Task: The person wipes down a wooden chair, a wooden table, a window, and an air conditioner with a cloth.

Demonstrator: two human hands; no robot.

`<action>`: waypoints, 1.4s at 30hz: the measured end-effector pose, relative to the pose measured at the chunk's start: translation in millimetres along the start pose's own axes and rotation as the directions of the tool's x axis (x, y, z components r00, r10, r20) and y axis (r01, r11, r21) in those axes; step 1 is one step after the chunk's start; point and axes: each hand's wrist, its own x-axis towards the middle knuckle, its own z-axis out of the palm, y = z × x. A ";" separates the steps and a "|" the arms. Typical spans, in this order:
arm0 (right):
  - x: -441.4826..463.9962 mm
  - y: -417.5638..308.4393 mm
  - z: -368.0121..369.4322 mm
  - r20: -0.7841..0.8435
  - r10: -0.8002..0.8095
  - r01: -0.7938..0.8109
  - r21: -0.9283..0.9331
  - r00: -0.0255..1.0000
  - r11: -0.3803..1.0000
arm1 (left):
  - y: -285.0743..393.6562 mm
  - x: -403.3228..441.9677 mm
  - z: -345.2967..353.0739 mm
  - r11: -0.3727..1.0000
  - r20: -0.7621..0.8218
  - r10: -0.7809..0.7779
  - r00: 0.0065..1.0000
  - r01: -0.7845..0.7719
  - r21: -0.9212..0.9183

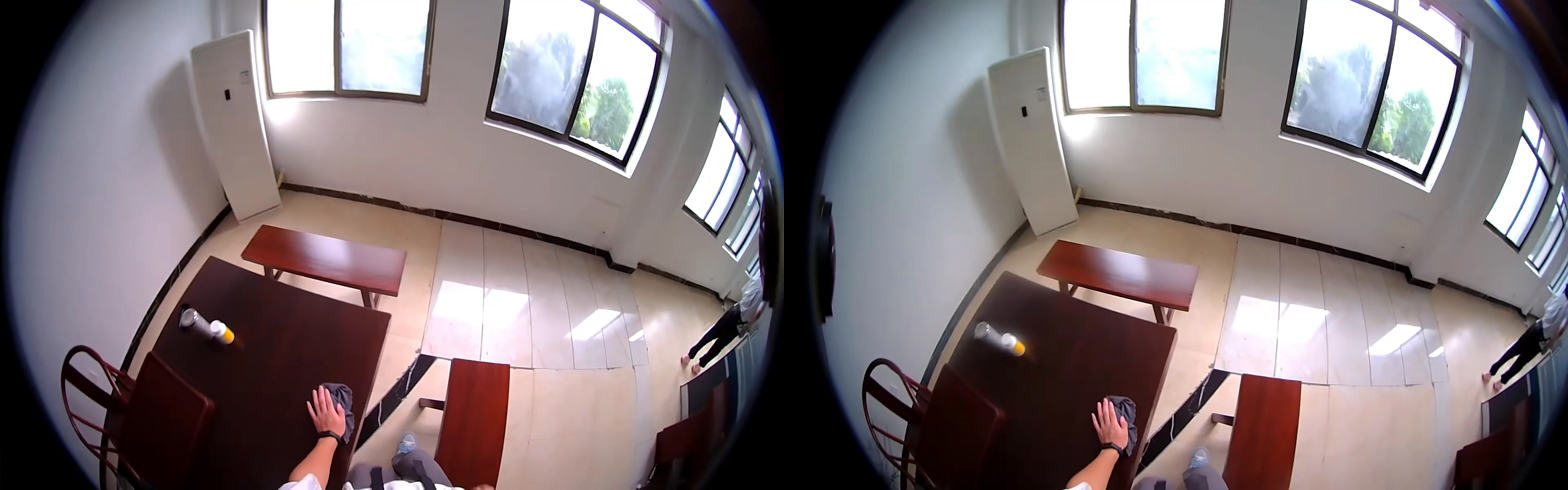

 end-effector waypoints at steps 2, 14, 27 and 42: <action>36.6 -79.3 -47.1 -0.112 0.021 0.005 0.227 0.993 0.974 | 21.8 39.0 18.3 0.998 -0.010 -0.053 0.999 0.053 0.018; 293.5 -482.7 -210.5 0.009 -0.366 0.366 -0.063 0.930 0.928 | 40.5 285.6 64.7 0.986 -0.033 -0.144 0.989 0.146 0.083; 461.5 -613.2 -305.5 0.179 -0.026 0.029 -0.019 0.983 0.999 | 76.9 455.0 185.4 0.854 0.265 -0.511 0.818 0.519 0.043; 664.4 -994.9 -377.5 0.573 -0.179 -0.350 0.687 0.800 0.637 | 460.3 893.5 292.7 0.543 0.172 0.460 0.871 -0.122 -0.831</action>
